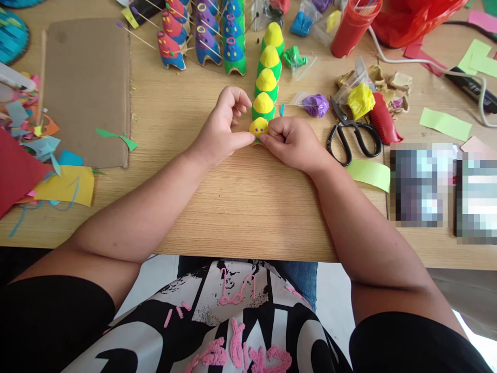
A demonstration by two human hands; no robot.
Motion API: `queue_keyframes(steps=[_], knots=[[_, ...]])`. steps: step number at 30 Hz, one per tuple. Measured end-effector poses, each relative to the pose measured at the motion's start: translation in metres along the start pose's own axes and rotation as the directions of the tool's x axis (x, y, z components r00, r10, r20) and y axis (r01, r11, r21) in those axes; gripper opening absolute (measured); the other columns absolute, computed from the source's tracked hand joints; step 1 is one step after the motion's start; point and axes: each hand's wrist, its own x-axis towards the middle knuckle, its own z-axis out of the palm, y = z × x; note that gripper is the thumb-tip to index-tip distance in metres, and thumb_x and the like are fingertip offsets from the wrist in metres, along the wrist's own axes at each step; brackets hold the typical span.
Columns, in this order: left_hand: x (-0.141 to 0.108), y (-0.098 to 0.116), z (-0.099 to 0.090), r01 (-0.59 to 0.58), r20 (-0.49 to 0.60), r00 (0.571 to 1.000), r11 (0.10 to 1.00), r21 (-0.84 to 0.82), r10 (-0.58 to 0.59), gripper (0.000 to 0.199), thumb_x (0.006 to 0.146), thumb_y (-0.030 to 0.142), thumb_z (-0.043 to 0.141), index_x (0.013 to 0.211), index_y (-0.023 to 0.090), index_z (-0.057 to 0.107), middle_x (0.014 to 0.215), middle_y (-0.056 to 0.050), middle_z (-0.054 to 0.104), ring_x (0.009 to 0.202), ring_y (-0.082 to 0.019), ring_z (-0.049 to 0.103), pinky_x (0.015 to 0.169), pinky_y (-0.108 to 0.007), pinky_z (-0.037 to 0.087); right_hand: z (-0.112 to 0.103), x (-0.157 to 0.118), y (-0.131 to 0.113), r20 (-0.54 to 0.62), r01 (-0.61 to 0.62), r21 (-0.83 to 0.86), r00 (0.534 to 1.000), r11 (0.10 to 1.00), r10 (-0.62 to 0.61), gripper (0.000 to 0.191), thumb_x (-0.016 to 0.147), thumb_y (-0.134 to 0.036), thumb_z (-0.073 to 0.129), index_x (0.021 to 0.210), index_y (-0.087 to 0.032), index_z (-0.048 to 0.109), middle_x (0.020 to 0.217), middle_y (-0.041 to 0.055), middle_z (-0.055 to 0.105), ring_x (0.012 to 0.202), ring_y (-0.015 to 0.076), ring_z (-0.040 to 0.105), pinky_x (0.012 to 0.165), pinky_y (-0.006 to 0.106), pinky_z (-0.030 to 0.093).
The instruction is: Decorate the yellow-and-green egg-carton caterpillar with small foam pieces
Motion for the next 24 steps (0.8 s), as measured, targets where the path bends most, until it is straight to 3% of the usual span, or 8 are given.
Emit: queue_keyframes(steps=[9, 16, 24], knots=[[0.0004, 0.0034, -0.0004, 0.03, -0.011, 0.999, 1.0, 0.003, -0.03, 0.038, 0.082, 0.019, 0.087, 0.108, 0.029, 0.06, 0.111, -0.003, 0.064, 0.113, -0.026, 0.064, 0.104, -0.044, 0.054, -0.0009, -0.0002, 0.0006, 0.0, -0.025, 0.008, 1.0, 1.0, 0.025, 0.062, 0.097, -0.053, 0.076, 0.061, -0.024, 0.034, 0.059, -0.0037, 0.031, 0.063, 0.0125, 0.027, 0.059, 0.035, 0.022], [-0.001, 0.0, 0.001, -0.011, -0.017, 1.0, 1.0, 0.004, 0.011, 0.044, 0.079, 0.023, 0.092, 0.108, 0.029, 0.06, 0.109, -0.003, 0.062, 0.111, -0.025, 0.065, 0.104, -0.045, 0.056, -0.0035, -0.0019, -0.0038, -0.013, -0.081, 0.086, 0.997, 0.993, 0.082, 0.061, 0.095, -0.051, 0.078, 0.06, -0.024, 0.036, 0.059, -0.0027, 0.033, 0.064, 0.0126, 0.029, 0.058, 0.034, 0.024], [-0.0022, -0.0024, -0.0023, -0.061, 0.019, 0.998, 0.997, 0.038, 0.061, 0.045, 0.081, 0.026, 0.091, 0.113, 0.03, 0.06, 0.112, -0.002, 0.061, 0.112, -0.025, 0.066, 0.105, -0.046, 0.057, -0.0018, -0.0009, -0.0034, -0.041, -0.092, 0.031, 0.995, 0.995, 0.093, 0.063, 0.082, -0.039, 0.091, 0.061, -0.024, 0.033, 0.06, -0.0043, 0.032, 0.065, 0.0126, 0.03, 0.059, 0.034, 0.024]])
